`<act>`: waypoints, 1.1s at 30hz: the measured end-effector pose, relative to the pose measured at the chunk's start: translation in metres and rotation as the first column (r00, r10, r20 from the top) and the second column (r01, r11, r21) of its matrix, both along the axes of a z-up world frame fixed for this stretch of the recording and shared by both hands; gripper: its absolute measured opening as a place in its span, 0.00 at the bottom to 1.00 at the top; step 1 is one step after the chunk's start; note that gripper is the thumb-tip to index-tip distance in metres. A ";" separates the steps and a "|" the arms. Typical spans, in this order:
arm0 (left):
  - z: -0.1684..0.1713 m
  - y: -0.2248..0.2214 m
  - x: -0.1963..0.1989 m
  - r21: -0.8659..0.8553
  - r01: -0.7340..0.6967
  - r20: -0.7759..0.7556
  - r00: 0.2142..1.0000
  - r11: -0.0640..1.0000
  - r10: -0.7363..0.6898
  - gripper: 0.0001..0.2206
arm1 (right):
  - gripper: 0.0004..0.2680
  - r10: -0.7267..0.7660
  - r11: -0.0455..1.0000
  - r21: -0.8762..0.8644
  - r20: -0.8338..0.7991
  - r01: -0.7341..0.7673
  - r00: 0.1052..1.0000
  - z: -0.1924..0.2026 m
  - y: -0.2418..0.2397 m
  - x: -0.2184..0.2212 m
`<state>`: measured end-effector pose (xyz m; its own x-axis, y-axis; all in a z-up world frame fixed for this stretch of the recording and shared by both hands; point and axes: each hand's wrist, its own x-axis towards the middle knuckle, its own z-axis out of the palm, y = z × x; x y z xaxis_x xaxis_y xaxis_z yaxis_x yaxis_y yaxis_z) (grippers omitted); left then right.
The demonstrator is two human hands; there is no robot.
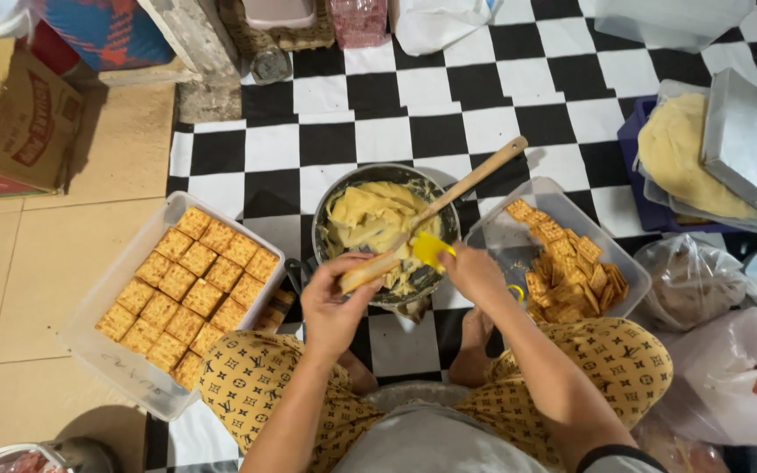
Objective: A person is manually preparing cracker snacks by spreading a yellow filling onto individual crackers and sandwiching them together.
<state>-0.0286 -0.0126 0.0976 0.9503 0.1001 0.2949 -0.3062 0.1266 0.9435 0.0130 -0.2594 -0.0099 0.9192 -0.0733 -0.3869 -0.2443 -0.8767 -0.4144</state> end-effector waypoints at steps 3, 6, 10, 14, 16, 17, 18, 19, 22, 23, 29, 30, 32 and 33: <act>-0.050 0.020 0.017 -0.378 -0.016 -0.203 0.977 0.926 -0.066 0.15 | 0.21 -0.067 0.998 0.009 -0.110 0.069 0.992 -0.095 -0.034 0.005; -0.100 0.041 0.032 -0.776 -0.233 -0.464 0.840 0.586 -0.281 0.10 | 0.24 -0.083 0.996 0.023 -0.162 0.088 0.983 -0.080 -0.031 0.001; -0.093 0.043 0.036 -0.836 -0.410 -0.531 0.770 0.363 -0.353 0.12 | 0.26 -0.090 0.987 0.121 -0.111 0.103 0.990 -0.084 -0.027 0.003; -0.092 0.038 0.030 -0.843 -0.404 -0.523 0.767 0.354 -0.371 0.12 | 0.28 -0.044 0.986 0.154 -0.092 0.058 0.995 -0.070 -0.012 -0.002; -0.111 0.040 0.032 -0.847 -0.401 -0.518 0.770 0.350 -0.372 0.12 | 0.29 -0.030 0.984 0.170 -0.093 0.046 0.995 -0.071 -0.005 -0.002; -0.127 0.042 0.034 -0.836 -0.382 -0.525 0.768 0.395 -0.367 0.13 | 0.26 -0.092 0.944 0.312 -0.059 0.106 0.994 -0.079 -0.004 0.000; -0.143 0.043 0.036 -0.822 -0.363 -0.531 0.766 0.439 -0.362 0.14 | 0.24 -0.156 0.880 0.448 -0.036 0.155 0.987 -0.086 -0.004 0.002; -0.141 0.042 0.036 -0.824 -0.364 -0.529 0.771 0.435 -0.356 0.14 | 0.24 -0.148 0.882 0.447 -0.033 0.147 0.988 -0.087 -0.002 0.001; -0.109 0.054 0.034 -0.745 -0.319 -0.543 0.801 0.586 -0.253 0.16 | 0.17 -0.281 0.683 0.699 -0.013 0.210 0.960 -0.068 0.009 0.000; -0.082 0.063 0.029 -0.693 -0.320 -0.541 0.823 0.646 -0.173 0.14 | 0.18 -0.321 0.667 0.687 -0.082 0.287 0.943 -0.048 0.008 -0.005; -0.062 0.242 0.020 -0.495 -0.569 -0.422 0.818 0.657 0.390 0.06 | 0.08 -0.279 0.525 0.829 -0.048 0.194 0.959 -0.007 -0.069 -0.001; -0.064 0.276 0.015 -0.431 -0.658 -0.359 0.753 0.618 0.551 0.04 | 0.08 -0.293 0.571 0.804 0.011 0.166 0.956 -0.001 -0.084 0.003; -0.093 0.321 0.000 -0.329 -0.754 -0.440 0.655 0.569 0.614 0.06 | 0.06 -0.259 0.614 0.787 0.130 0.059 0.957 -0.016 -0.120 0.020; -0.109 0.342 -0.008 -0.224 -0.819 -0.512 0.560 0.528 0.652 0.08 | 0.03 -0.241 0.652 0.757 0.252 -0.036 0.937 -0.022 -0.139 0.031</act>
